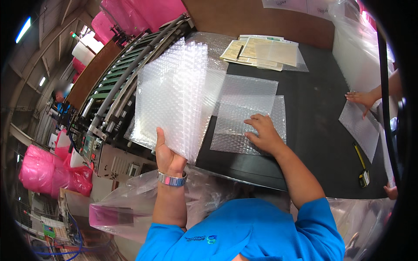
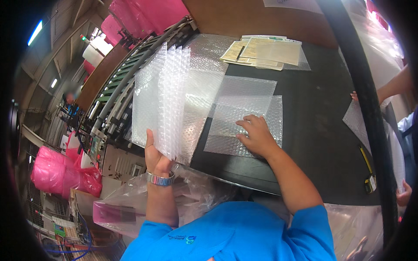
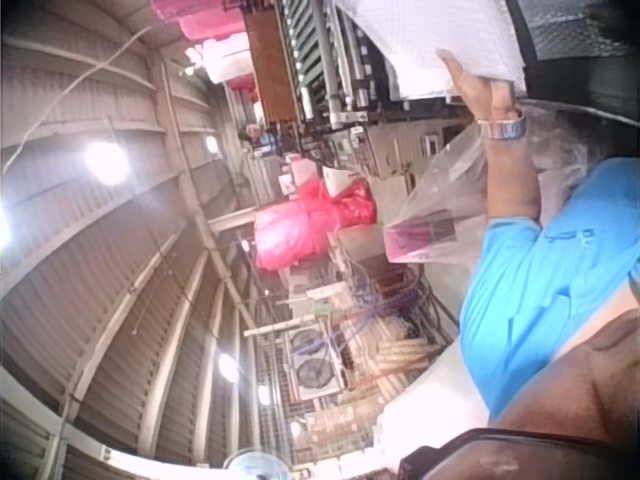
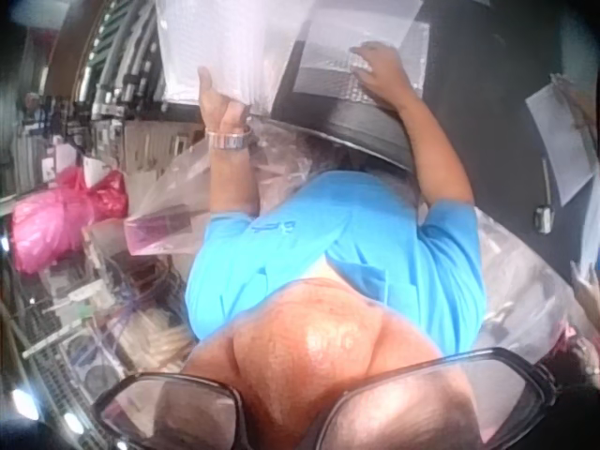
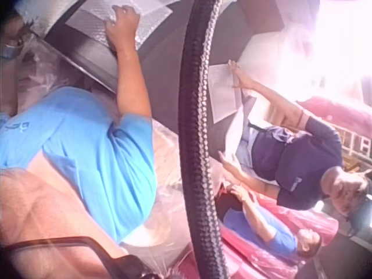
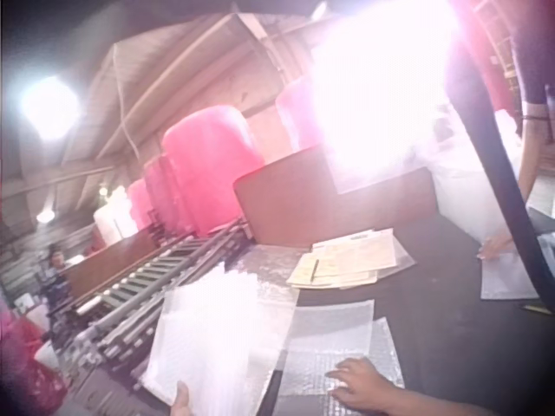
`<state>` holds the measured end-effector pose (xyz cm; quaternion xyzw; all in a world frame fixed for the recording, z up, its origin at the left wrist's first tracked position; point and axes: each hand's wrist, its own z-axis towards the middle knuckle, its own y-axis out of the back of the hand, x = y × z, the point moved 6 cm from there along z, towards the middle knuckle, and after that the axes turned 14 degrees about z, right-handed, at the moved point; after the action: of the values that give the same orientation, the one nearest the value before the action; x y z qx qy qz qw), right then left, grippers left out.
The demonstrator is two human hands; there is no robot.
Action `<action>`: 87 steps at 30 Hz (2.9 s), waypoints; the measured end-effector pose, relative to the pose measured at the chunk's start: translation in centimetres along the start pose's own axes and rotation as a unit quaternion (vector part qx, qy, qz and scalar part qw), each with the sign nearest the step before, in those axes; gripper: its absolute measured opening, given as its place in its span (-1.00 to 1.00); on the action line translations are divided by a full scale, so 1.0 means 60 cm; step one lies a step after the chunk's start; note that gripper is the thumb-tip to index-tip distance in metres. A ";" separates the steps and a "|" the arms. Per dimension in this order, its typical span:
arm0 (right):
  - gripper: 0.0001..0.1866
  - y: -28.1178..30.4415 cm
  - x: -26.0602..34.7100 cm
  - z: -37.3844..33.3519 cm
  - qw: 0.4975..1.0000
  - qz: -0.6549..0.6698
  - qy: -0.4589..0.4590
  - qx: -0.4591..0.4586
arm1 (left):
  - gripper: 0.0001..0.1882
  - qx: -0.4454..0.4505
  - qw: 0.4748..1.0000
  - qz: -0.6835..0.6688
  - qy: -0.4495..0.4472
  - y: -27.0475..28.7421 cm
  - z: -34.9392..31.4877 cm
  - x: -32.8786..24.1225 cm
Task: The person repeatedly picks up bubble wrap sheets from a table, aligns them, and stacks them into a neat pile. They handle the sheets one by one, occasionally adjusting the stack to keep it even. A tape measure and other packaging materials are visible on the table.
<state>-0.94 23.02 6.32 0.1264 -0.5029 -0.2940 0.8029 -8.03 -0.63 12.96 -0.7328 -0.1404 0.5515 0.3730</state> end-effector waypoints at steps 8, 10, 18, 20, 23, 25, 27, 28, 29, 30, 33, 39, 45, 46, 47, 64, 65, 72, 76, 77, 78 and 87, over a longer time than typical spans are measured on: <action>-0.37 -0.007 -0.008 -0.001 0.971 0.236 -0.038 0.005 | -0.45 0.000 1.000 0.001 -0.002 -0.003 0.013 0.010; -0.18 -0.014 -0.002 -0.009 0.913 0.398 -0.086 -0.011 | -0.44 -0.014 0.996 0.070 -0.046 -0.002 0.011 0.030; -0.21 0.053 0.037 -0.005 0.734 0.624 -0.077 -0.257 | -0.38 0.153 0.946 0.269 -0.099 -0.020 -0.044 0.178; -0.27 0.124 0.029 -0.015 0.716 0.634 -0.050 -0.289 | -0.40 0.217 0.929 0.285 -0.089 -0.024 -0.041 0.180; -0.33 0.261 -0.007 -0.041 0.710 0.620 0.009 -0.333 | -0.52 0.178 0.906 0.373 -0.086 0.000 -0.033 0.167; -0.35 0.359 -0.051 -0.092 0.734 0.537 0.009 -0.416 | -0.57 0.129 0.871 0.466 -0.085 0.035 -0.023 0.156; -0.40 0.449 -0.135 -0.162 0.744 0.496 -0.019 -0.447 | -0.60 0.112 0.862 0.485 -0.093 0.049 -0.015 0.151; -0.44 0.479 -0.174 -0.198 0.740 0.467 -0.045 -0.482 | -0.59 0.109 0.850 0.505 -0.107 0.057 -0.013 0.149; -0.45 0.508 -0.219 -0.245 0.721 0.413 -0.106 -0.546 | -0.58 0.109 0.837 0.523 -0.119 0.061 -0.011 0.148; -0.43 0.527 -0.241 -0.278 0.736 0.327 -0.154 -0.573 | -0.59 0.103 0.833 0.531 -0.115 0.059 -0.010 0.147; -0.33 0.551 -0.261 -0.338 0.712 0.042 -0.280 -0.642 | -0.61 0.104 0.764 0.614 -0.167 0.052 0.005 0.143; -0.13 0.372 -0.150 -0.166 0.870 -0.073 -0.312 -0.374 | -0.55 0.089 0.533 0.762 -0.358 0.009 0.084 0.121; -0.15 0.140 -0.124 -0.044 0.893 0.164 -0.390 -0.154 | -0.37 0.004 0.309 0.886 -0.346 -0.024 0.206 0.132; -0.15 0.127 -0.121 -0.034 0.879 0.201 -0.405 -0.153 | -0.35 -0.016 0.258 0.908 -0.330 -0.023 0.216 0.137; -0.12 0.118 -0.119 -0.026 0.866 0.239 -0.406 -0.165 | -0.34 0.032 0.265 0.925 -0.272 -0.012 0.222 0.153; -0.23 0.153 -0.039 -0.003 0.816 0.525 -0.028 -0.242 | -0.04 -0.027 0.704 0.618 -0.349 -0.020 0.128 0.073; -0.25 0.164 -0.023 -0.003 0.823 0.517 -0.004 -0.234 | 0.02 0.025 0.801 0.540 -0.258 -0.023 0.127 0.066; -0.24 0.168 -0.029 -0.036 0.903 0.399 -0.124 -0.102 | -0.19 0.150 0.856 0.455 -0.193 -0.023 0.087 0.081; -0.21 0.157 -0.029 -0.054 0.891 0.420 -0.124 -0.121 | -0.23 0.162 0.854 0.454 -0.199 -0.023 0.080 0.104; -0.22 0.155 -0.035 -0.056 0.888 0.419 -0.146 -0.120 | -0.23 0.168 0.856 0.451 -0.188 -0.026 0.078 0.109; -0.23 0.154 -0.038 -0.053 0.885 0.419 -0.163 -0.118 | -0.22 0.162 0.849 0.471 -0.175 -0.021 0.082 0.114; -0.60 0.192 0.072 -0.003 0.965 0.210 -0.078 -0.136 | 0.07 -0.076 0.605 0.647 -0.458 -0.050 0.014 0.026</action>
<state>4.60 29.56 15.14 -0.1157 -0.5345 -0.1930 0.8147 -7.64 2.68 13.88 -0.3093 0.1766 0.9000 -0.2511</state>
